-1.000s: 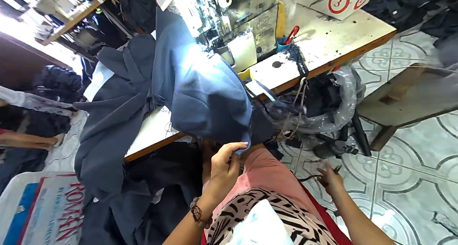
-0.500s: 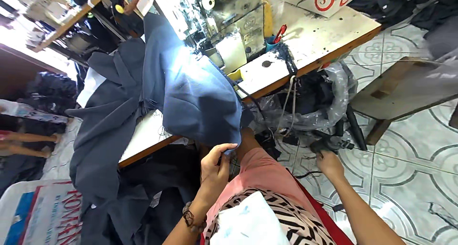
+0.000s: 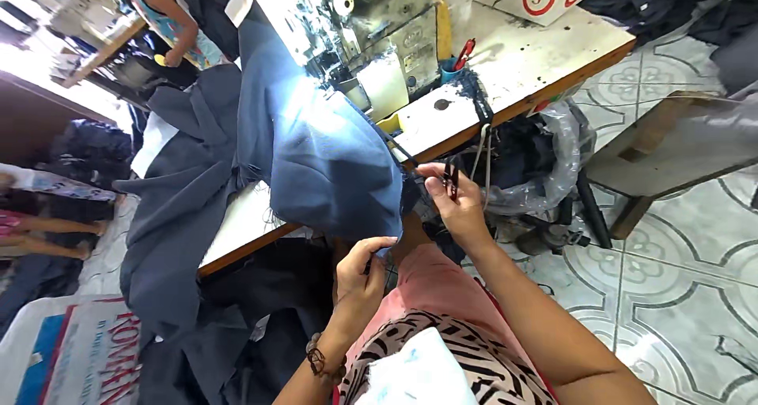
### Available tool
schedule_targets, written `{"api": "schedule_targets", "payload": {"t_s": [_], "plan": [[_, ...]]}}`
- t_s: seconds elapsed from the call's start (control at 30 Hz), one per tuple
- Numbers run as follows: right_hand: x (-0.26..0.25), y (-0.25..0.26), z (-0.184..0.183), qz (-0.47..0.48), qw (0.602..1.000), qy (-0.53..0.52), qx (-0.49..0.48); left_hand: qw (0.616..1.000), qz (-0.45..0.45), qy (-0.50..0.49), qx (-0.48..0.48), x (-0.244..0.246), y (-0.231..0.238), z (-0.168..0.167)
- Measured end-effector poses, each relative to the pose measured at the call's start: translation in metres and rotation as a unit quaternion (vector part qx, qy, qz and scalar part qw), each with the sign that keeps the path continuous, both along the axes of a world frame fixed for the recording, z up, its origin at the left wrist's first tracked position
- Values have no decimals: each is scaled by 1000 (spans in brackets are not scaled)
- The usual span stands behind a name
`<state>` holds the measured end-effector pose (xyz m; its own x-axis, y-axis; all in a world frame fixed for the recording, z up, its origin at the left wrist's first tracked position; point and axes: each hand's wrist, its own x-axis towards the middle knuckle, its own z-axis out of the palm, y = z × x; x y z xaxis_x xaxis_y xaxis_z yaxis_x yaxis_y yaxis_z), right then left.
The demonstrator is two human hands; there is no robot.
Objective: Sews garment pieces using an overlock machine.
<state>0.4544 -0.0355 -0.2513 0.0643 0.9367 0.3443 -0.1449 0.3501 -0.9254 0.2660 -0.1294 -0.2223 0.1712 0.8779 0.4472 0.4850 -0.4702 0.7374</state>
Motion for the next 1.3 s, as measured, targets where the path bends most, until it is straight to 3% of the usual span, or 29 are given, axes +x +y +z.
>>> {"api": "schedule_targets", "payload": {"t_s": [0.1, 0.2, 0.27, 0.33, 0.4, 0.5, 0.57, 0.63, 0.7, 0.77, 0.9, 1.0, 1.1, 1.3], "plan": [[8, 7, 25, 162, 982, -8, -96, 1000, -3, 25, -1, 2, 4, -4], [24, 16, 24, 352, 923, -11, -158, 994, 26, 93, 44, 11, 13, -9], [43, 22, 7, 371, 915, -14, -159, 990, 39, 116, 72, 14, 21, -16], [74, 25, -21, 280, 940, -22, -195, 989, 44, 116, 84, 14, 28, -25], [112, 23, -65, 98, 960, -64, -254, 990, 44, 117, 70, 12, 32, -29], [186, -9, -142, -165, 914, -190, -319, 989, 36, 133, 50, 10, 34, -38], [223, -46, -183, -258, 884, -191, -339, 989, 17, 138, 52, 8, 36, -44], [235, -82, -199, -321, 849, -185, -377, 991, 1, 123, 51, 8, 38, -49], [222, -107, -204, -341, 839, -150, -398, 992, 2, 111, 54, 9, 37, -51], [184, -115, -196, -293, 852, -100, -422, 993, 4, 101, 59, 12, 37, -51], [72, -96, -158, -18, 876, 61, -478, 994, 3, 79, 72, 19, 33, -41], [6, -62, -129, 124, 821, 223, -510, 994, -2, 75, 84, 24, 28, -26], [-37, -24, -110, 133, 773, 324, -529, 994, -3, 75, 85, 31, 22, -8], [-65, -31, -47, 167, 758, 384, -500, 994, -6, 66, 81, 38, 16, 24]]}}
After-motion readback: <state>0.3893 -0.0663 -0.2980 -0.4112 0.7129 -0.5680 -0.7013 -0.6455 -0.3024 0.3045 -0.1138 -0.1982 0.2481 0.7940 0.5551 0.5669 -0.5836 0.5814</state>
